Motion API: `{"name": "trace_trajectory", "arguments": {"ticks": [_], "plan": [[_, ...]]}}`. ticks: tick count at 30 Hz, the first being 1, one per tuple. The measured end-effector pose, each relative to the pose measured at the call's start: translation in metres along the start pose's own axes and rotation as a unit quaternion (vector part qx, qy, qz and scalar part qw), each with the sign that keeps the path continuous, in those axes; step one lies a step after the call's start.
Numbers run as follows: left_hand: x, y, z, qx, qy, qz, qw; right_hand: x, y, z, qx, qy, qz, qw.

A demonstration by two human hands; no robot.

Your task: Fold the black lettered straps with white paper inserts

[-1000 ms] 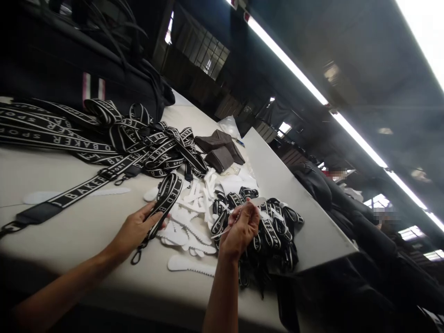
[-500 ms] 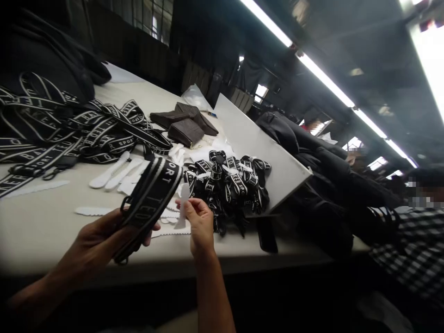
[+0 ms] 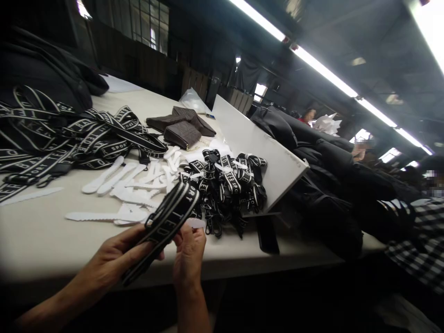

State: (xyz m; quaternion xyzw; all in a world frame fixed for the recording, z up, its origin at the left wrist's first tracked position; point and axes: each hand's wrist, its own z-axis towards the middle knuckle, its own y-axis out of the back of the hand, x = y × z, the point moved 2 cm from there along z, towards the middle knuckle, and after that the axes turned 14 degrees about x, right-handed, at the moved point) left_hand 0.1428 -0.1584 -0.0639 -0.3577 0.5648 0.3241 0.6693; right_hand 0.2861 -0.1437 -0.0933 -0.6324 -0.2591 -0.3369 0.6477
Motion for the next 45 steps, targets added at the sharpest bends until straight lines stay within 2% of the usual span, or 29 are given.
{"name": "trace_trajectory", "arguments": {"ticks": [3, 7, 10, 13, 16, 19, 21, 22, 25, 29, 32, 34, 36, 37, 40, 43, 45], "plan": [[0.017, -0.008, 0.003, 0.042, 0.027, -0.037, 0.998, -0.017, 0.008, -0.017, -0.023, -0.036, 0.035, 0.998], [0.041, -0.013, -0.001, 0.039, 0.094, -0.166, 0.981, -0.036, 0.023, -0.033, -0.057, -0.049, 0.018, 0.997], [0.055, -0.011, -0.010, 0.020, 0.122, -0.225, 0.967, -0.045, 0.028, -0.043, -0.046, -0.067, 0.026, 0.996], [0.061, -0.006, -0.017, 0.013, 0.123, -0.230, 0.965, -0.048, 0.029, -0.054, -0.012, -0.059, 0.010, 0.998], [0.063, 0.001, -0.022, 0.000, 0.122, -0.198, 0.973, -0.049, 0.032, -0.066, -0.002, -0.023, -0.119, 0.993], [0.064, 0.007, -0.029, -0.029, 0.125, -0.136, 0.982, -0.050, 0.037, -0.074, -0.042, 0.038, -0.306, 0.950], [0.065, 0.011, -0.035, -0.030, 0.126, -0.096, 0.987, -0.051, 0.039, -0.076, -0.062, 0.062, -0.378, 0.922], [0.065, 0.013, -0.039, -0.024, 0.124, -0.074, 0.989, -0.051, 0.038, -0.077, -0.065, 0.059, -0.390, 0.917], [0.063, 0.018, -0.049, -0.003, 0.120, -0.004, 0.993, -0.050, 0.036, -0.077, -0.042, -0.001, -0.347, 0.937], [0.058, 0.026, -0.055, -0.011, 0.128, 0.034, 0.991, -0.047, 0.028, -0.080, 0.026, -0.093, -0.189, 0.977], [0.054, 0.030, -0.055, -0.011, 0.123, 0.034, 0.992, -0.045, 0.022, -0.086, 0.078, -0.130, -0.129, 0.980], [0.052, 0.032, -0.054, -0.005, 0.118, 0.032, 0.992, -0.042, 0.020, -0.087, 0.111, -0.130, -0.164, 0.972], [0.053, 0.032, -0.054, -0.004, 0.115, 0.038, 0.993, -0.038, 0.019, -0.085, 0.145, -0.079, -0.278, 0.946], [0.054, 0.032, -0.054, -0.007, 0.114, 0.042, 0.993, -0.034, 0.018, -0.083, 0.163, -0.033, -0.355, 0.920], [0.059, 0.034, -0.055, -0.023, 0.114, 0.061, 0.991, -0.023, 0.013, -0.076, 0.186, 0.129, -0.542, 0.809], [0.065, 0.037, -0.055, -0.014, 0.128, 0.073, 0.989, -0.014, 0.003, -0.069, 0.178, 0.232, -0.632, 0.718], [0.065, 0.040, -0.055, 0.003, 0.128, 0.087, 0.988, -0.013, -0.005, -0.062, 0.207, 0.243, -0.665, 0.675]]}}
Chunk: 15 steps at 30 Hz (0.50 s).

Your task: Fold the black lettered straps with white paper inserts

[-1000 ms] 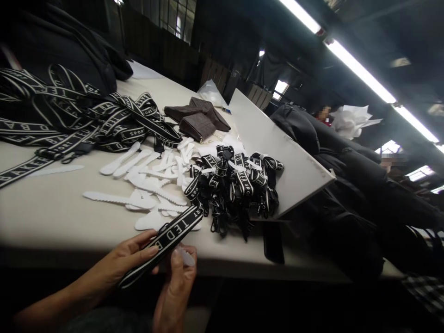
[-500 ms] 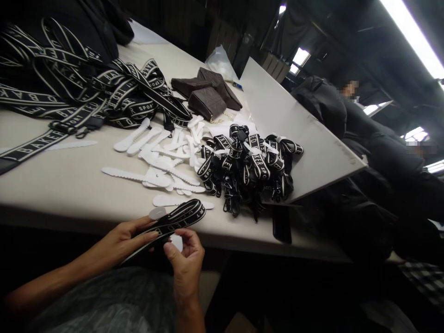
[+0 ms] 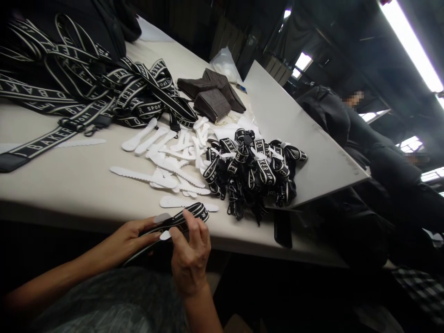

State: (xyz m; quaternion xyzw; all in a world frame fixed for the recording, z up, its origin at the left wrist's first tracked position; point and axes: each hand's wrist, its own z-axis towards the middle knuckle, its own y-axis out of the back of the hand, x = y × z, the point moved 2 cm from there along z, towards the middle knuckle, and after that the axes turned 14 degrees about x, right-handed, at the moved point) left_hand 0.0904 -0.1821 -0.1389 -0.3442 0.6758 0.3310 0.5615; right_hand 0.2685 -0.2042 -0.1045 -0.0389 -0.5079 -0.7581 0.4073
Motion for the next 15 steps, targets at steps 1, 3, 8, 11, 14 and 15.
{"name": "trace_trajectory", "arguments": {"ticks": [1, 3, 8, 11, 14, 15], "plan": [[0.000, 0.002, 0.000, -0.002, -0.003, 0.023, 1.000, 0.001, -0.002, 0.005, 0.025, 0.007, -0.002, 1.000], [-0.003, 0.004, -0.002, -0.020, -0.004, 0.092, 0.996, 0.000, -0.006, 0.014, 0.065, -0.005, 0.029, 0.997], [-0.015, 0.000, -0.004, -0.048, -0.010, 0.215, 0.975, -0.009, -0.018, 0.029, 0.074, -0.106, 0.207, 0.970], [-0.023, -0.001, -0.002, -0.098, -0.047, 0.268, 0.957, -0.012, -0.020, 0.031, 0.036, -0.145, 0.266, 0.952], [-0.024, 0.003, 0.005, -0.119, -0.092, 0.276, 0.949, -0.011, -0.022, 0.031, 0.012, -0.152, 0.279, 0.948], [-0.023, 0.005, 0.008, -0.120, -0.101, 0.266, 0.951, -0.010, -0.023, 0.031, 0.007, -0.149, 0.278, 0.949]]}}
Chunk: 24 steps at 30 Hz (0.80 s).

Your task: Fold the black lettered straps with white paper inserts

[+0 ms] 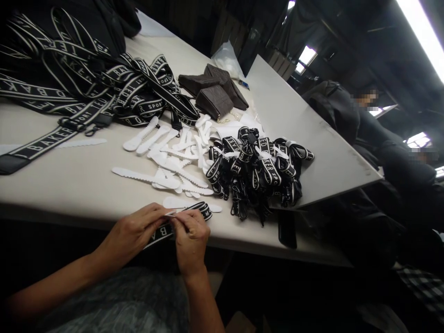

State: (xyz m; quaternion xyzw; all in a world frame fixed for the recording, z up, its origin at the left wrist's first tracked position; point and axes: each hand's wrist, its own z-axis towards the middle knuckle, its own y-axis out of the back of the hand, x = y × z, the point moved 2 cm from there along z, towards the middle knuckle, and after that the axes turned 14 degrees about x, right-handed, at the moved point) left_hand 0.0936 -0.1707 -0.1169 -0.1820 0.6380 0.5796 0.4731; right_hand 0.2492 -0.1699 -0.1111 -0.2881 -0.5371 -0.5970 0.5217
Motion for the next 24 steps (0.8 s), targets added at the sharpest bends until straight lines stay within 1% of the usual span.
{"name": "trace_trajectory", "arguments": {"ticks": [2, 6, 10, 13, 15, 18, 21, 22, 24], "plan": [[0.005, 0.002, 0.005, -0.005, 0.005, -0.027, 1.000, 0.000, -0.002, -0.001, -0.012, 0.010, -0.010, 1.000], [0.008, 0.005, 0.011, -0.013, 0.046, -0.059, 0.997, 0.001, -0.004, 0.000, -0.033, 0.018, -0.040, 0.998], [0.004, 0.006, 0.013, -0.011, 0.068, -0.072, 0.995, 0.005, -0.005, 0.003, -0.025, 0.011, -0.091, 0.995], [0.004, 0.006, 0.013, -0.016, 0.059, -0.090, 0.994, 0.008, -0.004, 0.007, -0.002, -0.007, -0.123, 0.992], [0.005, 0.005, 0.012, -0.028, 0.037, -0.090, 0.995, 0.010, -0.004, 0.010, 0.018, -0.031, -0.128, 0.991], [0.007, 0.003, 0.010, -0.072, -0.018, -0.059, 0.995, 0.010, -0.002, 0.015, 0.028, -0.079, -0.139, 0.987], [0.008, 0.001, 0.009, -0.114, -0.104, 0.025, 0.988, 0.008, 0.001, 0.019, 0.015, -0.135, -0.149, 0.980], [0.008, 0.000, 0.009, -0.123, -0.137, 0.062, 0.981, 0.008, 0.001, 0.020, 0.020, -0.144, -0.148, 0.978], [0.008, -0.002, 0.008, -0.136, -0.198, 0.132, 0.962, 0.007, -0.001, 0.021, 0.034, -0.138, -0.146, 0.979]]}}
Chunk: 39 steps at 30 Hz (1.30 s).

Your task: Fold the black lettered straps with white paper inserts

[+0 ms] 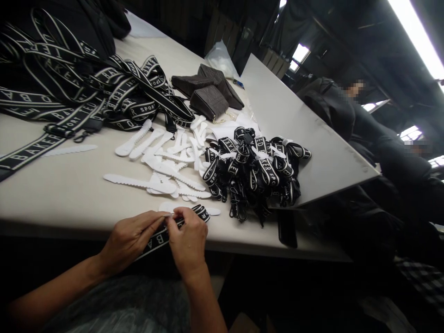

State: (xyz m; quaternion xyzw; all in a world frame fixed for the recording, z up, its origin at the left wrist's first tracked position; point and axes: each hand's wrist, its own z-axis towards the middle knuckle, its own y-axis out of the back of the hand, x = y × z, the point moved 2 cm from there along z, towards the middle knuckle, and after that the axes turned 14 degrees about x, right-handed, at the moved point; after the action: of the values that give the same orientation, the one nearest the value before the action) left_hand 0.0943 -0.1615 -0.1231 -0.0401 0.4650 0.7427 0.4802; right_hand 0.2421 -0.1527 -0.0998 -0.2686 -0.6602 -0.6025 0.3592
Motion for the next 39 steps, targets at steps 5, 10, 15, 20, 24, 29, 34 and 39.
{"name": "trace_trajectory", "arguments": {"ticks": [5, 10, 15, 20, 24, 29, 34, 39], "plan": [[0.003, -0.002, -0.008, 0.003, -0.073, 0.071, 0.995, -0.002, -0.010, -0.003, -0.068, 0.050, -0.038, 0.996], [0.002, 0.007, -0.011, 0.003, -0.032, 0.019, 0.999, -0.008, -0.019, -0.008, -0.116, 0.110, -0.028, 0.987], [0.006, 0.018, -0.002, 0.099, 0.117, -0.148, 0.977, -0.010, -0.020, -0.012, -0.129, 0.177, 0.001, 0.976], [0.019, 0.020, 0.006, 0.145, 0.241, -0.285, 0.916, -0.011, -0.018, -0.015, -0.129, 0.217, 0.011, 0.967], [0.023, 0.024, 0.015, 0.201, 0.185, -0.264, 0.925, -0.015, -0.017, -0.015, -0.102, 0.219, 0.024, 0.970], [0.022, 0.026, 0.015, 0.219, 0.130, -0.201, 0.946, -0.015, -0.017, -0.016, -0.108, 0.232, 0.023, 0.966], [0.010, 0.015, 0.010, 0.113, 0.057, -0.076, 0.989, -0.007, -0.015, -0.032, -0.170, 0.162, 0.051, 0.971], [-0.013, 0.006, 0.012, 0.051, 0.017, -0.063, 0.997, -0.008, -0.016, -0.045, -0.128, 0.044, 0.075, 0.988]]}}
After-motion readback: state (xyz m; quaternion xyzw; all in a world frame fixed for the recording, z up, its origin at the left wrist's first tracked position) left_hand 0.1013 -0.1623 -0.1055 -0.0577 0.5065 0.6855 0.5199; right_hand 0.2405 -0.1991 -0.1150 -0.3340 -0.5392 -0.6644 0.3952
